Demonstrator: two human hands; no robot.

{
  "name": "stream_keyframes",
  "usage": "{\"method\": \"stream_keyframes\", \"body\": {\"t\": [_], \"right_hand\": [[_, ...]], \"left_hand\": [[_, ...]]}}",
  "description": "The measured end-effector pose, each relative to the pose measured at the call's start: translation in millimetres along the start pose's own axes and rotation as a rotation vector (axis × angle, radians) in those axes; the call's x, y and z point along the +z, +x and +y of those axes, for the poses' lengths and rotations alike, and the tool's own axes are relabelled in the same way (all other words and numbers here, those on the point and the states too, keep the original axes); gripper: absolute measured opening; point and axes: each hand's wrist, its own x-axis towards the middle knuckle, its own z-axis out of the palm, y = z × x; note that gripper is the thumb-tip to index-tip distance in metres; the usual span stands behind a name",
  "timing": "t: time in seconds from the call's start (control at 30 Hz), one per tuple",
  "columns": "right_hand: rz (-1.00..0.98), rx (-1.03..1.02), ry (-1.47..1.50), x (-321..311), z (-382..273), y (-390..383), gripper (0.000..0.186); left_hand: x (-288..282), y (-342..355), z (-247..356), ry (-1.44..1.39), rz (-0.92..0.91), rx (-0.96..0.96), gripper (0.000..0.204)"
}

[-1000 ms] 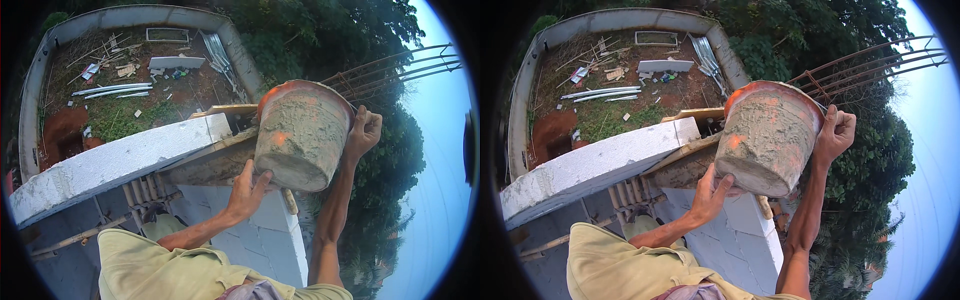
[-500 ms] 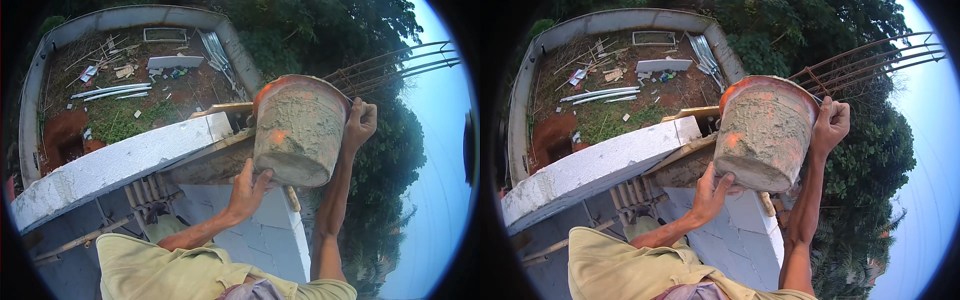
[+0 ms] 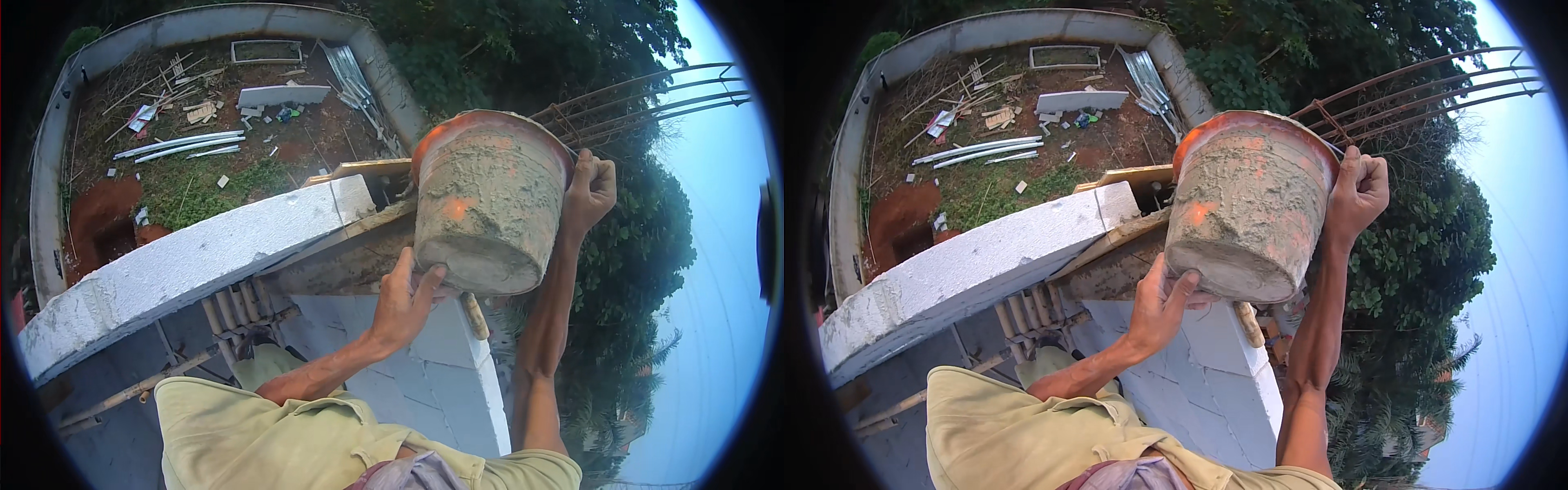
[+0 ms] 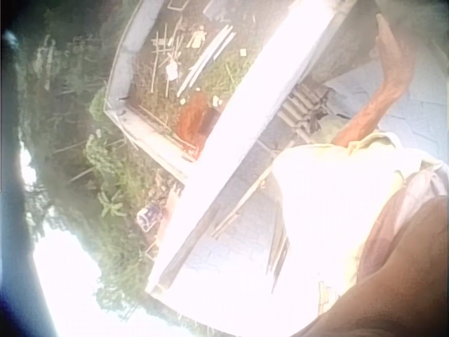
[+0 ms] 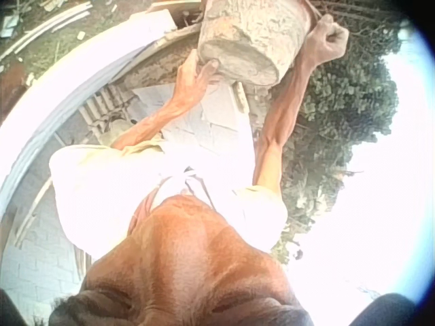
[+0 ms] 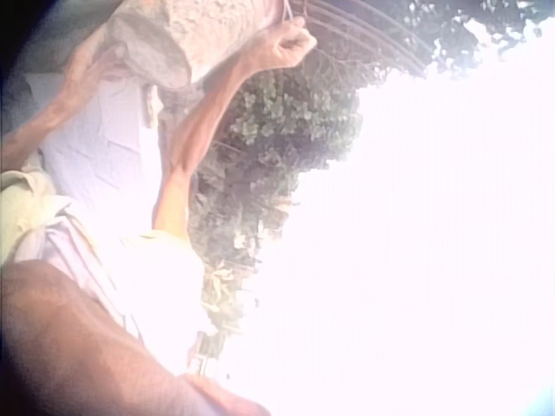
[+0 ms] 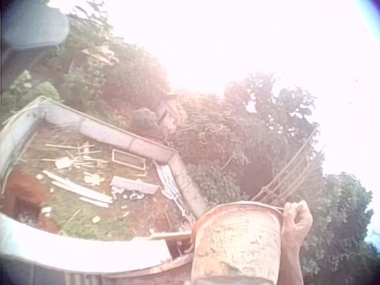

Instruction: The person applies mortar to a vertical column form using a trowel and a small bucket while standing on a high wall. The person repeatedly scoops wet mortar from the bucket and presses it into the wooden formwork at the corner of the structure.

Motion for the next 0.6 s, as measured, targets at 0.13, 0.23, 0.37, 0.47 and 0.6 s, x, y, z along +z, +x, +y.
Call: {"method": "stream_keyframes", "body": {"t": [0.13,0.23,0.37,0.47,0.6], "right_hand": [[0.017,-0.079,0.025,0.2,1.0,-5.4,0.045],[0.004,-0.060,0.035,-1.4,-3.5,1.0,0.047],[-0.008,-0.036,0.063,-0.4,4.4,-4.7,0.046],[0.045,-0.063,0.087,-11.1,-1.6,-9.1,0.046],[-0.066,0.027,-0.015,-2.9,9.2,-4.5,0.047]], "left_hand": [[-8.3,9.5,-1.7,0.008,-0.062,-0.034,0.051],[0.7,13.7,2.9,-0.006,-0.004,0.012,0.045],[-1.0,5.7,4.4,-0.005,0.014,0.011,0.045],[-1.1,18.3,9.3,0.017,-0.021,-0.034,0.044],[-0.6,9.5,11.1,-0.013,-0.004,-0.021,0.041]]}}
